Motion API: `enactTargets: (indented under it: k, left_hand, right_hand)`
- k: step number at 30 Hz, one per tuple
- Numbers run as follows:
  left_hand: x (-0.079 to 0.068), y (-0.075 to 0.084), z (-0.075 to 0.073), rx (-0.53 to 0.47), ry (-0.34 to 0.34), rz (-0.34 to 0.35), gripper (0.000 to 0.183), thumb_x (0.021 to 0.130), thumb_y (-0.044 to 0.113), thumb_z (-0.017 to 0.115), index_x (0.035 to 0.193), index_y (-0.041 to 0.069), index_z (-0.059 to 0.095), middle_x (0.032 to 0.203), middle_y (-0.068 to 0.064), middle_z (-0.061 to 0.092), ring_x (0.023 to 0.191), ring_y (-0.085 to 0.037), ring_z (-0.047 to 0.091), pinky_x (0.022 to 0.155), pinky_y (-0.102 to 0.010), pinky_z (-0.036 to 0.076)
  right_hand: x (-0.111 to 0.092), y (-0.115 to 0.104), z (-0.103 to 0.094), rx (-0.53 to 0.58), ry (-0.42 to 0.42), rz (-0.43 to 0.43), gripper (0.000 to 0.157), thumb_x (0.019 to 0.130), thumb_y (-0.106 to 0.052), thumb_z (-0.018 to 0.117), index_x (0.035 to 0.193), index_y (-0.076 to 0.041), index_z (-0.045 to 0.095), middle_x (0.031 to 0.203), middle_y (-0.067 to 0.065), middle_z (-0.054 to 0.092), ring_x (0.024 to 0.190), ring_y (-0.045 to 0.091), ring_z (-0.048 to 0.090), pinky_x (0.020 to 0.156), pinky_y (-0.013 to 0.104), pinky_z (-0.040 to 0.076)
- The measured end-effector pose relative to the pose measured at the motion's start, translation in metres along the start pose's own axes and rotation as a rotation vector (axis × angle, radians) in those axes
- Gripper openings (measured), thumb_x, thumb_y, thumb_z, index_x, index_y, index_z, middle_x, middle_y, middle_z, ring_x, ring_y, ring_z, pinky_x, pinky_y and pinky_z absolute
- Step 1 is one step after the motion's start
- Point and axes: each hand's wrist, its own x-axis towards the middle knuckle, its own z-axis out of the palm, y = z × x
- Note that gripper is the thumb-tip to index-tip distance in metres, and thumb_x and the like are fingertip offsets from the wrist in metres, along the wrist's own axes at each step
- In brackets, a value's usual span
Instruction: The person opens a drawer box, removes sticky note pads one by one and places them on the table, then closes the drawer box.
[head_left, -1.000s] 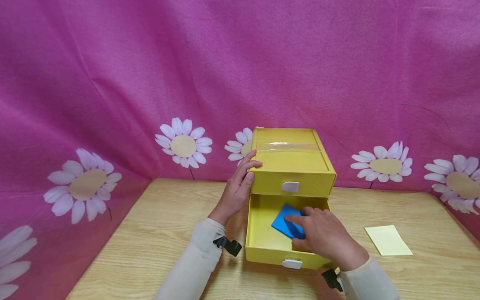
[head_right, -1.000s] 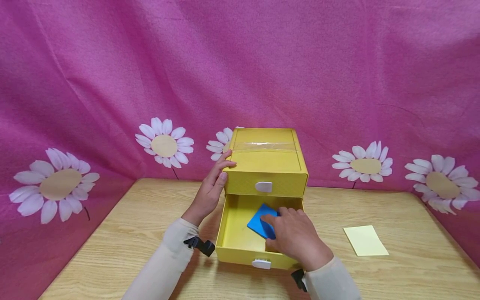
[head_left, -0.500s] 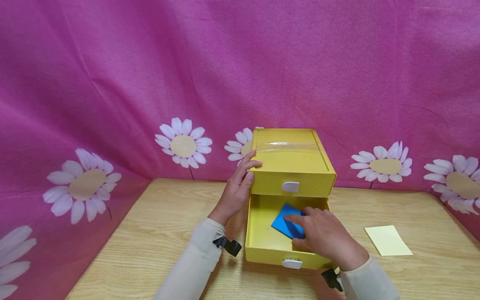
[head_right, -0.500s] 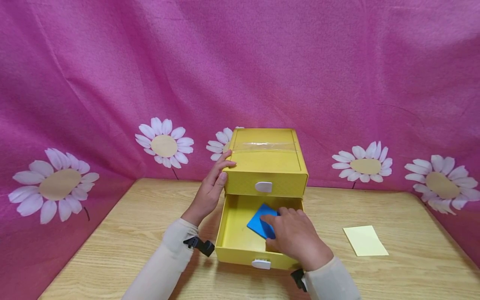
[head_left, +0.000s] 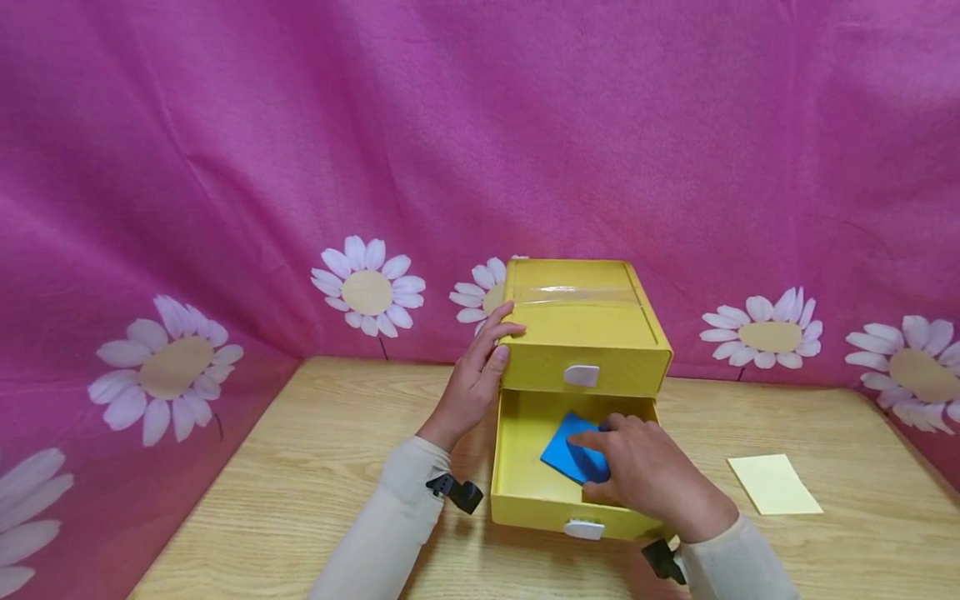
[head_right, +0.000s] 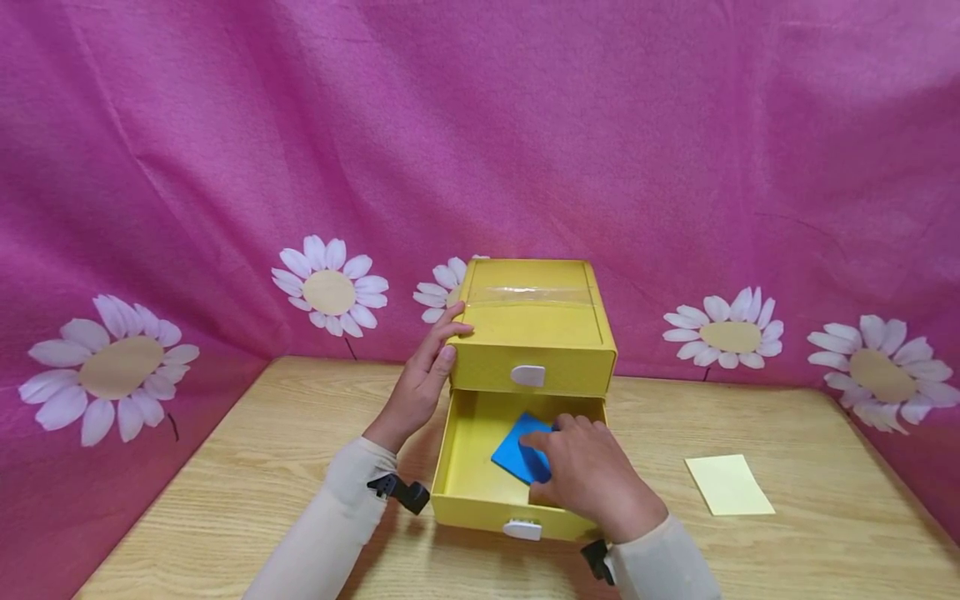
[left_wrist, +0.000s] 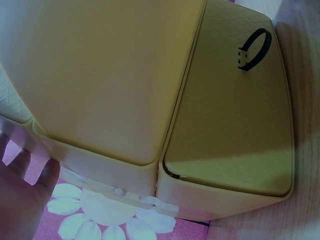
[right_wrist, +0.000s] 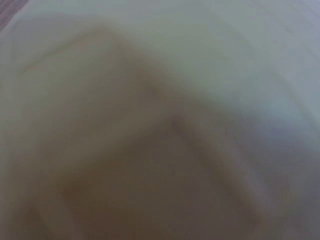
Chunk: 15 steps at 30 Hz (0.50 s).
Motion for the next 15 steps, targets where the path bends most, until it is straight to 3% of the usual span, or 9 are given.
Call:
enactTargets:
  k: [15]
  left_hand:
    - [0.0008, -0.0027, 0.0004, 0.000, -0.002, 0.007, 0.030, 0.103, 0.005, 0.036, 0.130, 0.002, 0.048, 0.156, -0.014, 0.027, 0.145, -0.023, 0.021, 0.116, -0.042, 0.021]
  right_hand:
    - [0.0007, 0.0023, -0.0016, 0.137, 0.039, 0.017, 0.051, 0.068, -0.039, 0.083, 0.113, -0.018, 0.071, 0.106, 0.007, 0.065, 0.090, 0.023, 0.056, 0.078, 0.046, 0.052]
